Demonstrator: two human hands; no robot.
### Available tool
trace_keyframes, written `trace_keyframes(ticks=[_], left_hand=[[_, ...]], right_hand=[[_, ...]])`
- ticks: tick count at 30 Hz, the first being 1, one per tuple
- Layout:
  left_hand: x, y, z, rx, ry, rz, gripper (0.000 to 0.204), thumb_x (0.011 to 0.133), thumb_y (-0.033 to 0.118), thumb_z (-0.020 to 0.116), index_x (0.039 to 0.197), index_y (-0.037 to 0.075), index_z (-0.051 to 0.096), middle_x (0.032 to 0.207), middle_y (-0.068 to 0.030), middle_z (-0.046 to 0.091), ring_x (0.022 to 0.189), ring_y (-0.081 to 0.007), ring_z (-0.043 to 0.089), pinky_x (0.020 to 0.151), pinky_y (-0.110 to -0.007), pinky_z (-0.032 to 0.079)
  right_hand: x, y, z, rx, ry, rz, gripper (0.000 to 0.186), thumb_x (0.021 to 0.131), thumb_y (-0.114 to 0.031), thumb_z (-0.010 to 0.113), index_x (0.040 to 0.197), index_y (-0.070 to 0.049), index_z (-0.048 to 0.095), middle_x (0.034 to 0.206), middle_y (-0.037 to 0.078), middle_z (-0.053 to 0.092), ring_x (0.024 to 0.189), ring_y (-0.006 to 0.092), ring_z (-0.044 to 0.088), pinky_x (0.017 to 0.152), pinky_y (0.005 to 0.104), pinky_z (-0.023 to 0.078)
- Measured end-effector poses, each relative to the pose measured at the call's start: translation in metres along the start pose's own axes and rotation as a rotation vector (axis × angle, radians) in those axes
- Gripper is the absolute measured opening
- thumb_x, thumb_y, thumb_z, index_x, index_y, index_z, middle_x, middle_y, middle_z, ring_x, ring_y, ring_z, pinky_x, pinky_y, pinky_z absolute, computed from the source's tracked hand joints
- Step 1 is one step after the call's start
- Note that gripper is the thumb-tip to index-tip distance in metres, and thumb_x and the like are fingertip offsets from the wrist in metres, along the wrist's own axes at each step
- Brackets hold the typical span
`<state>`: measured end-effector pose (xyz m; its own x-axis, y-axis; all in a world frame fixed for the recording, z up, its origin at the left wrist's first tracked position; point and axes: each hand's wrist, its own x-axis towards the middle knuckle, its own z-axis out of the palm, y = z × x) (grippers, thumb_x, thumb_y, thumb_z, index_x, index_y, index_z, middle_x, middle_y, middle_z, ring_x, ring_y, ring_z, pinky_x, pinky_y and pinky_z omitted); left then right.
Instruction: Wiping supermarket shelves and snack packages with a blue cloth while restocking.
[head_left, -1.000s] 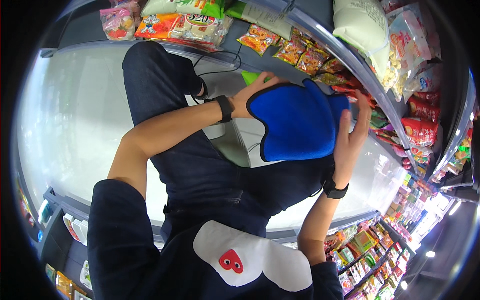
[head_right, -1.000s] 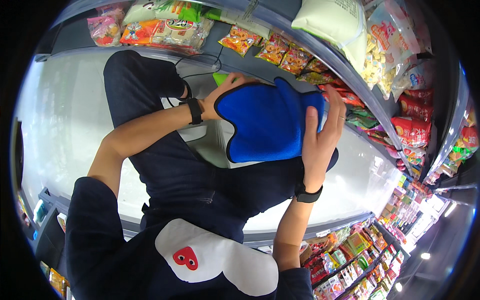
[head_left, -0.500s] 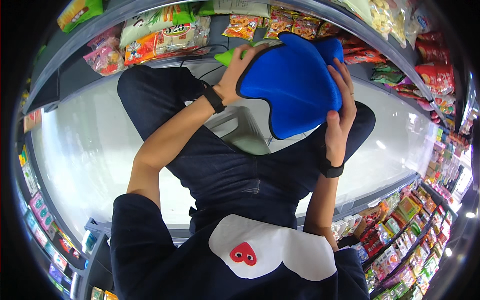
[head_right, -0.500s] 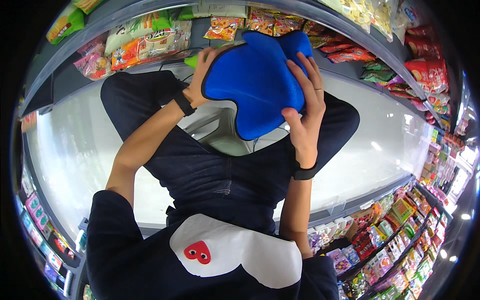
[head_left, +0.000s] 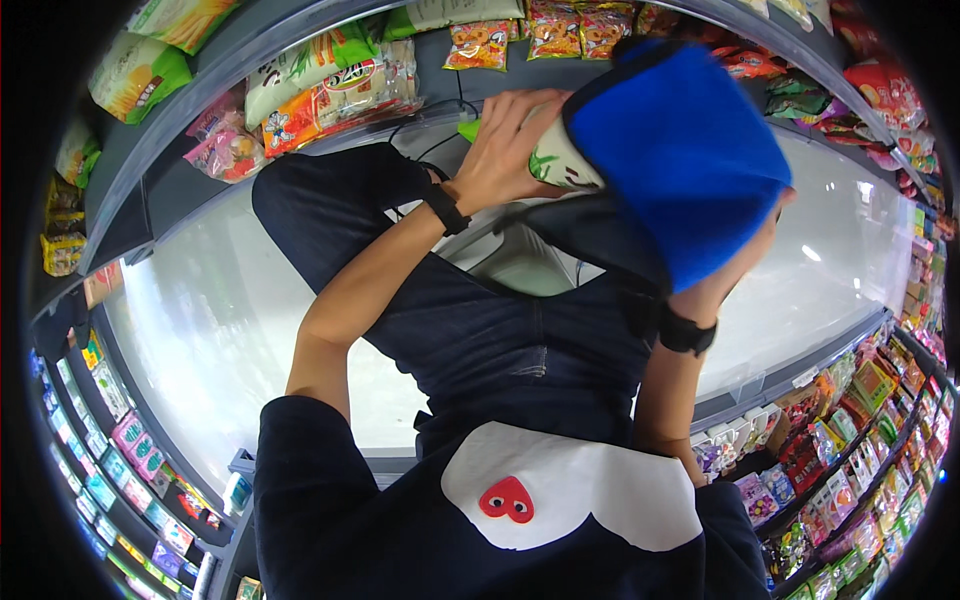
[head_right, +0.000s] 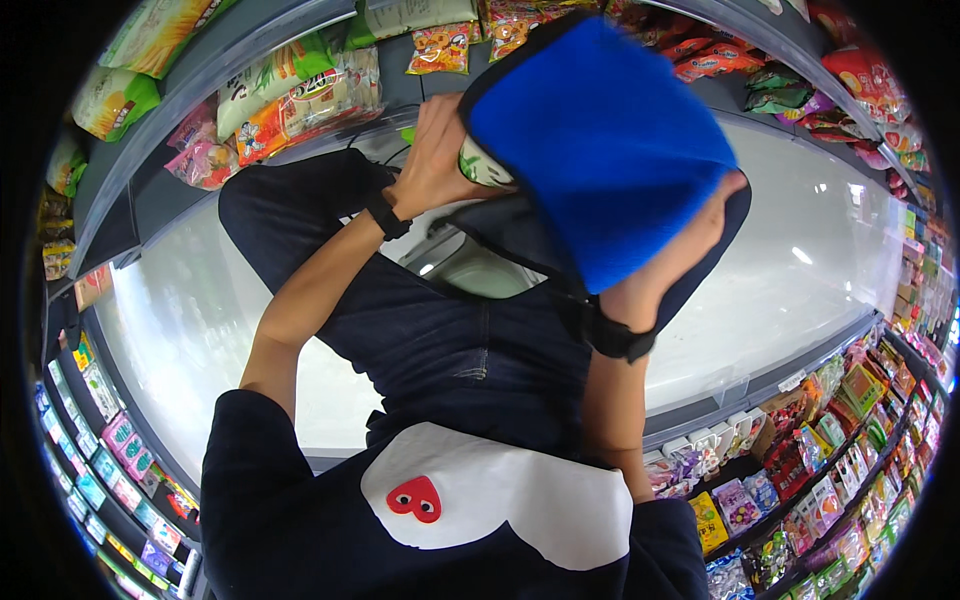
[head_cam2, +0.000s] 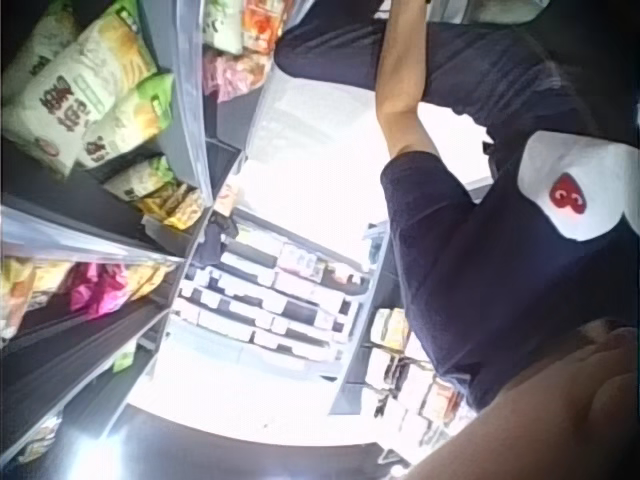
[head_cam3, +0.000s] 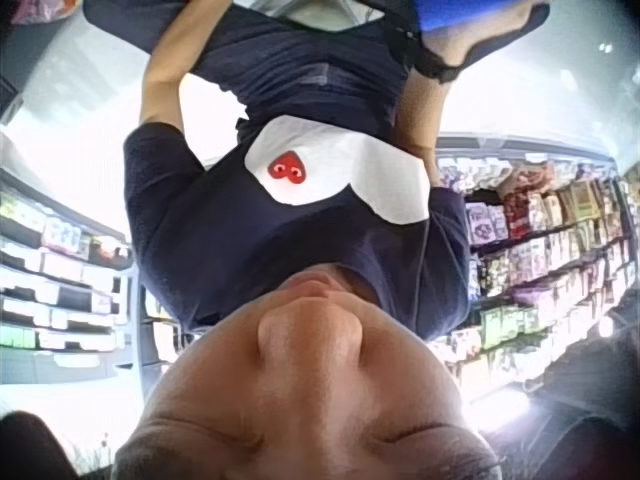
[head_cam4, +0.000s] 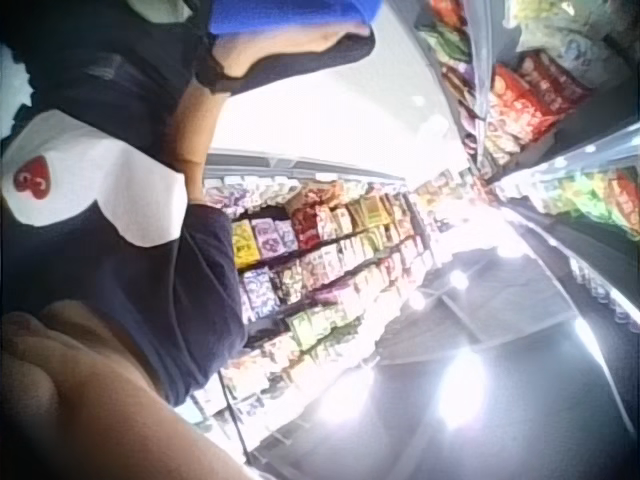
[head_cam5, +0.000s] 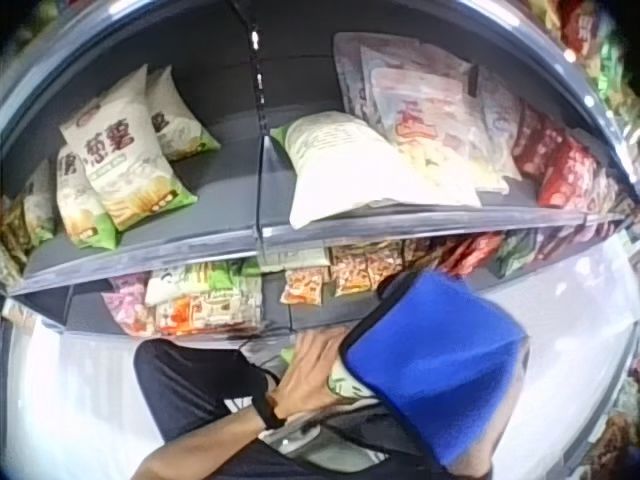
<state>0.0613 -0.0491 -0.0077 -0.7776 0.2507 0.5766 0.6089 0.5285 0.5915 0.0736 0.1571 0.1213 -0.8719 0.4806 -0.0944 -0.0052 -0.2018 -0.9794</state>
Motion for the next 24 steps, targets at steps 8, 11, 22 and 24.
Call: trace_keyframes(ticks=[8, 11, 22, 24], left_hand=[[0.003, 0.011, 0.017, -1.055, 0.152, -0.411, 0.089, 0.074, 0.001, 0.075, 0.145, 0.005, 0.022, 0.132, -0.0068, 0.047, 0.117, -0.0155, 0.049, 0.098, -0.032, 0.044], [-0.005, 0.019, 0.015, -1.864, 0.297, -0.827, 0.078, 0.081, -0.003, 0.067, 0.144, 0.012, 0.023, 0.132, -0.0063, 0.046, 0.115, -0.0157, 0.051, 0.095, -0.032, 0.046], [-0.018, -0.001, 0.007, -1.008, -0.051, -0.574, 0.060, 0.089, 0.014, 0.056, 0.141, 0.005, 0.026, 0.134, -0.0103, 0.038, 0.124, -0.0181, 0.038, 0.105, -0.032, 0.030], [-0.009, 0.000, 0.000, -1.046, -0.095, -0.603, 0.060, 0.090, 0.016, 0.051, 0.142, 0.005, 0.024, 0.133, -0.0094, 0.039, 0.121, -0.0182, 0.040, 0.104, -0.032, 0.029]], right_hand=[[-0.015, 0.022, -0.003, -0.188, 0.015, -0.335, 0.038, 0.104, -0.030, 0.030, 0.111, 0.001, 0.051, 0.103, 0.010, 0.059, 0.088, 0.0192, 0.059, 0.081, 0.0303, 0.046], [-0.014, 0.052, 0.020, -0.440, -0.191, -0.687, 0.048, 0.096, -0.033, 0.050, 0.127, 0.003, 0.045, 0.123, 0.020, 0.051, 0.112, 0.0312, 0.049, 0.098, 0.0382, 0.035], [0.014, 0.079, 0.006, -0.165, -0.257, -0.020, 0.054, 0.099, -0.038, 0.044, 0.141, -0.004, 0.035, 0.131, 0.013, 0.050, 0.117, 0.0206, 0.051, 0.100, 0.0325, 0.039], [0.027, 0.084, -0.004, -0.029, -0.226, 0.133, 0.062, 0.099, -0.047, 0.039, 0.143, -0.005, 0.031, 0.137, 0.014, 0.045, 0.122, 0.0263, 0.049, 0.103, 0.0360, 0.039]])
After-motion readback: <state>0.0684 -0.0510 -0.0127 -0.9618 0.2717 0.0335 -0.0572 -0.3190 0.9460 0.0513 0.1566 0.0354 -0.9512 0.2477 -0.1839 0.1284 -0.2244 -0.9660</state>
